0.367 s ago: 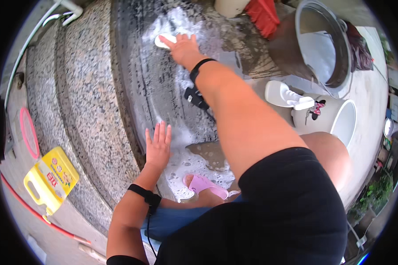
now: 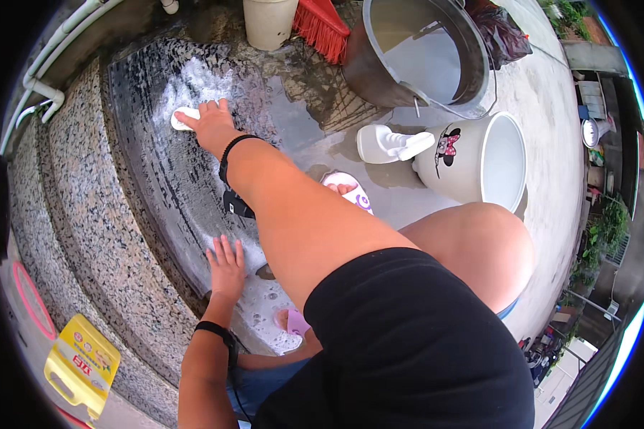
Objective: Scrubbing and rinsing a grey textured floor mat outdoors near a water faucet.
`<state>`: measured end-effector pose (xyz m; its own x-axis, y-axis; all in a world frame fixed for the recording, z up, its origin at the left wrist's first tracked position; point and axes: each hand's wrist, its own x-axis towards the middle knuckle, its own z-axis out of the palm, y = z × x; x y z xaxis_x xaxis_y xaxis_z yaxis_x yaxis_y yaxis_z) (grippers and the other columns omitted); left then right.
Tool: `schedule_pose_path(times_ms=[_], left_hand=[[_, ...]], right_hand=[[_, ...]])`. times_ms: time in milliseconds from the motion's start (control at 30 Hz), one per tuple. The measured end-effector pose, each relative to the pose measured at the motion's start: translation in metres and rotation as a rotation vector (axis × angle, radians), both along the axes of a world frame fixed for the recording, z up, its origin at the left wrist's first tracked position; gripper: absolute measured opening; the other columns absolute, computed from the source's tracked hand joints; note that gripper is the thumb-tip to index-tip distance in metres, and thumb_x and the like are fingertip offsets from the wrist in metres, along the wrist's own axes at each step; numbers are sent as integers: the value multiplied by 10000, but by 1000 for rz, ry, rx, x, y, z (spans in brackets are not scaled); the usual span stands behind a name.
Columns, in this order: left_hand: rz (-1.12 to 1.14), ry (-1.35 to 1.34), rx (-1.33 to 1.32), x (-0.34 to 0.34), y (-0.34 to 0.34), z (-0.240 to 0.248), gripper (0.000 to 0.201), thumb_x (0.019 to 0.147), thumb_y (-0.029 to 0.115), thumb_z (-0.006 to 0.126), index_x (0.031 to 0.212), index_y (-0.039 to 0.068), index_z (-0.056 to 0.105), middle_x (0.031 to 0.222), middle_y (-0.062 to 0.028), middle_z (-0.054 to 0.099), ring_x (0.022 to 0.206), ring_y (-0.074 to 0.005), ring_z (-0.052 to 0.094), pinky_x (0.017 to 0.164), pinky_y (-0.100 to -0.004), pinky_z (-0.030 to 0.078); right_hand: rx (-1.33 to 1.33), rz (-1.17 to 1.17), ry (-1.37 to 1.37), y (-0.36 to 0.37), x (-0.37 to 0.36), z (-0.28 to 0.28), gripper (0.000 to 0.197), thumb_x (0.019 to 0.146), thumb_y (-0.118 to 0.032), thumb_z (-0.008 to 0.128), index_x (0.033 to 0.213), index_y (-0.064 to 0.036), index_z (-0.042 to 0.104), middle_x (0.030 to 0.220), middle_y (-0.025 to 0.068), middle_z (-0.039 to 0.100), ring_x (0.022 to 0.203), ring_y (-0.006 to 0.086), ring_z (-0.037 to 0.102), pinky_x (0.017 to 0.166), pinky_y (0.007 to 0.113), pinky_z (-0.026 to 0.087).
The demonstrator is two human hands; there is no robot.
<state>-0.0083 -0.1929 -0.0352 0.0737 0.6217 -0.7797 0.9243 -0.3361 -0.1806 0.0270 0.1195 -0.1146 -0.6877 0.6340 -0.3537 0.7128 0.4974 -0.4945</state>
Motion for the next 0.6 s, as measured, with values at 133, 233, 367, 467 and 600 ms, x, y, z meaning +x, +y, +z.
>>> schedule_pose_path(times_ms=[133,233,367,467,600], left_hand=[[-43,71,120,36,1,-29,505,879,165,421,1349,11,322,1378,-339,257,1271,-526,232,944,-647,290],[-110,62,207,61,9,-50,499,874,160,436,1334,-4,333,1358,-360,270,1251,-542,257,875,-650,365],[-110,-16,210,82,25,-59,491,868,151,445,1320,-13,345,1348,-361,290,1239,-545,278,801,-642,422],[-111,-108,152,101,30,-55,442,849,153,454,1254,-24,447,1285,-363,381,1178,-545,373,703,-611,476],[-150,-256,122,115,58,-33,375,769,132,505,1089,-56,557,1039,-323,579,815,-420,631,593,-432,522]], right_hand=[[-39,-23,-48,16,25,0,796,842,-121,531,1423,-424,79,1277,126,421,1178,273,392,981,485,209],[-34,-63,-115,29,54,-4,786,852,-122,515,1422,-429,70,1278,124,421,1177,273,394,981,483,212],[-41,-101,-186,42,87,-9,774,860,-128,501,1423,-428,63,1278,128,422,1177,275,396,984,485,210],[6,-123,-263,35,110,-21,646,924,-304,466,1423,-417,72,1238,145,446,1165,289,403,970,512,231],[17,-130,-263,44,137,-24,649,921,-306,470,1424,-409,72,1204,150,460,1135,289,422,934,498,258]])
